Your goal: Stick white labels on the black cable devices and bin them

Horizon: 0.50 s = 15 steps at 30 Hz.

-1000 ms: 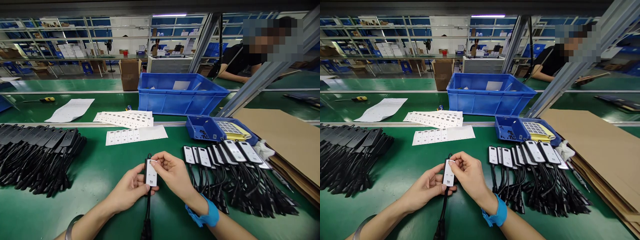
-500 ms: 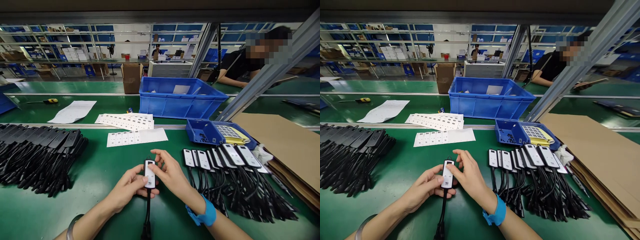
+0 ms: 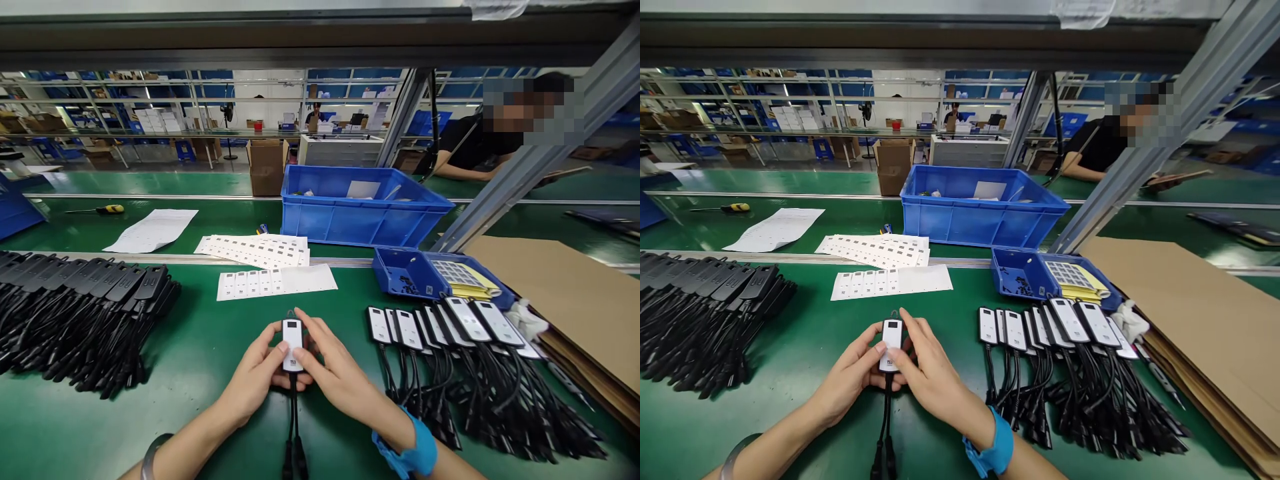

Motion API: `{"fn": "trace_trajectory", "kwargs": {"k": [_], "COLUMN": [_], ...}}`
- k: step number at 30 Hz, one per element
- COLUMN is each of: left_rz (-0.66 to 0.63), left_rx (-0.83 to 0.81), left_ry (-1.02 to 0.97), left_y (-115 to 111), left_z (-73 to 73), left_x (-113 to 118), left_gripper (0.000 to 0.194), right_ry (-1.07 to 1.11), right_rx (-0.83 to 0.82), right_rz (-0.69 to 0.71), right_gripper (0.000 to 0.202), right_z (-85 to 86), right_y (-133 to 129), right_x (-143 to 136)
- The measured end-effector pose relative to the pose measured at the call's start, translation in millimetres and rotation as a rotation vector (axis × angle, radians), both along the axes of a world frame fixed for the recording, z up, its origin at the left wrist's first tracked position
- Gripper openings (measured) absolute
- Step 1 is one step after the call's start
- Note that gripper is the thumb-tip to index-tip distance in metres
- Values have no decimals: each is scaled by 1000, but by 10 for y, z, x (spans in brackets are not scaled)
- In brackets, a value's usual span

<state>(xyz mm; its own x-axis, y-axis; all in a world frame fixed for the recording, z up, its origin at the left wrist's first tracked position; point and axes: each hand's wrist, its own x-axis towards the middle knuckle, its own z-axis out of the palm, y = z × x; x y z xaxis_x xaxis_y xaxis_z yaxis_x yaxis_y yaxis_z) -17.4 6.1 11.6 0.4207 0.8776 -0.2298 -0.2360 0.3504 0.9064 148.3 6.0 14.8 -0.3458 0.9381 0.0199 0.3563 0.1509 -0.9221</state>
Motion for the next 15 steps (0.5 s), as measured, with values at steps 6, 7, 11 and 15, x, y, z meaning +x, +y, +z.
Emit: {"fn": "trace_trajectory", "kwargs": {"k": [6, 7, 11, 15], "left_rz": [-37, -37, 28, -41], "left_rx": [105, 98, 2, 6], "left_ry": [88, 86, -2, -37], "left_y": [-33, -28, 4, 72], "left_z": [-30, -37, -75, -92], "left_x": [32, 34, 30, -43], "left_gripper": [69, 70, 76, 81], "right_ry": [11, -8, -143, -304], "right_rx": [105, 135, 242, 330], "right_rz": [-106, -114, -56, 3], "right_gripper": [43, 42, 64, 83], "right_z": [-103, -116, -105, 65], "right_y": [-6, -10, -19, 29], "right_x": [-50, -54, -59, 3]}}
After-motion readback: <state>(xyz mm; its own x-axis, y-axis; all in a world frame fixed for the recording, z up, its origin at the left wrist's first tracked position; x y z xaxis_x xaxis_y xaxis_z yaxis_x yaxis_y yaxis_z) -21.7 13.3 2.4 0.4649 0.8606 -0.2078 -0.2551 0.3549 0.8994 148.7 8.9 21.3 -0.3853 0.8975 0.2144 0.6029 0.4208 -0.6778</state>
